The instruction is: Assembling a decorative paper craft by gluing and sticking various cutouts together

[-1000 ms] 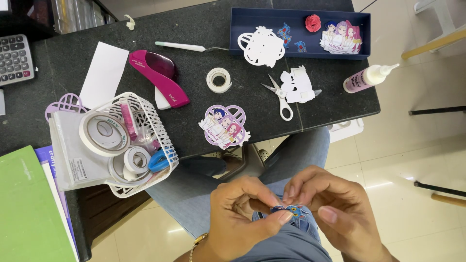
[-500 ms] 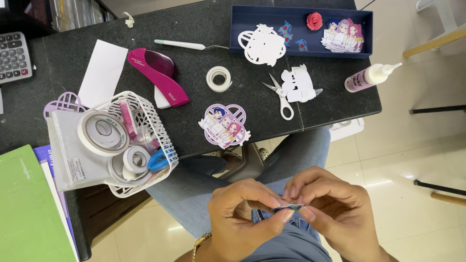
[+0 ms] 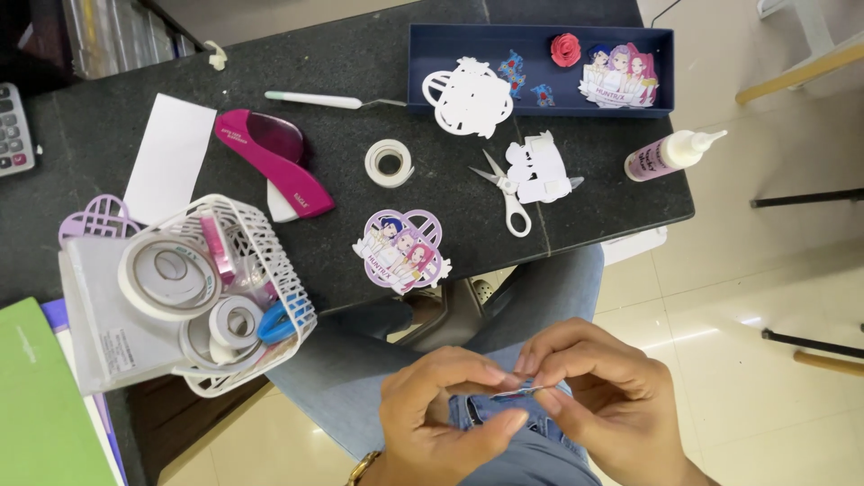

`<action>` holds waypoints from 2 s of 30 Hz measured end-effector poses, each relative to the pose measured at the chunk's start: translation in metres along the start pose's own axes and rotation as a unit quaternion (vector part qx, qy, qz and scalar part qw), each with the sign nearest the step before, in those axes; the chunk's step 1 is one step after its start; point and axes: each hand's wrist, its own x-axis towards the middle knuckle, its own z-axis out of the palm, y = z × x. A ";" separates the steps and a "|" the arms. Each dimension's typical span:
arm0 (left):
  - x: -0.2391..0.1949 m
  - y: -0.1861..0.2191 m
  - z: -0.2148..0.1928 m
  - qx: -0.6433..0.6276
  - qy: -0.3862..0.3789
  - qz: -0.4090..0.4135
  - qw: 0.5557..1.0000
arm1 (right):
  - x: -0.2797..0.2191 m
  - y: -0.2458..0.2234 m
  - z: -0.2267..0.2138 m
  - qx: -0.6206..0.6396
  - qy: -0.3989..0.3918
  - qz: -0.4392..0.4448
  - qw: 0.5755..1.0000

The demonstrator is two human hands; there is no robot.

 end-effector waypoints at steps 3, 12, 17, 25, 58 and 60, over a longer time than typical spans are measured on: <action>0.010 0.001 -0.003 0.050 -0.037 0.003 0.998 | 0.006 0.003 -0.006 -0.012 -0.006 0.002 1.000; 0.027 0.001 0.004 0.178 -0.065 0.029 0.981 | 0.014 0.009 -0.019 -0.062 -0.028 0.020 0.997; 0.026 0.000 0.007 0.194 -0.062 0.037 0.978 | 0.015 0.010 -0.022 -0.074 -0.037 0.015 0.996; 0.023 -0.001 0.007 0.190 -0.068 0.020 0.979 | 0.014 0.014 -0.024 -0.062 -0.035 0.009 0.997; -0.003 -0.004 0.001 -0.055 -0.033 -0.213 0.975 | 0.013 0.017 -0.018 0.060 -0.056 0.051 0.995; -0.003 -0.003 0.001 -0.056 -0.034 -0.214 0.975 | 0.014 0.017 -0.016 0.069 -0.057 0.049 0.995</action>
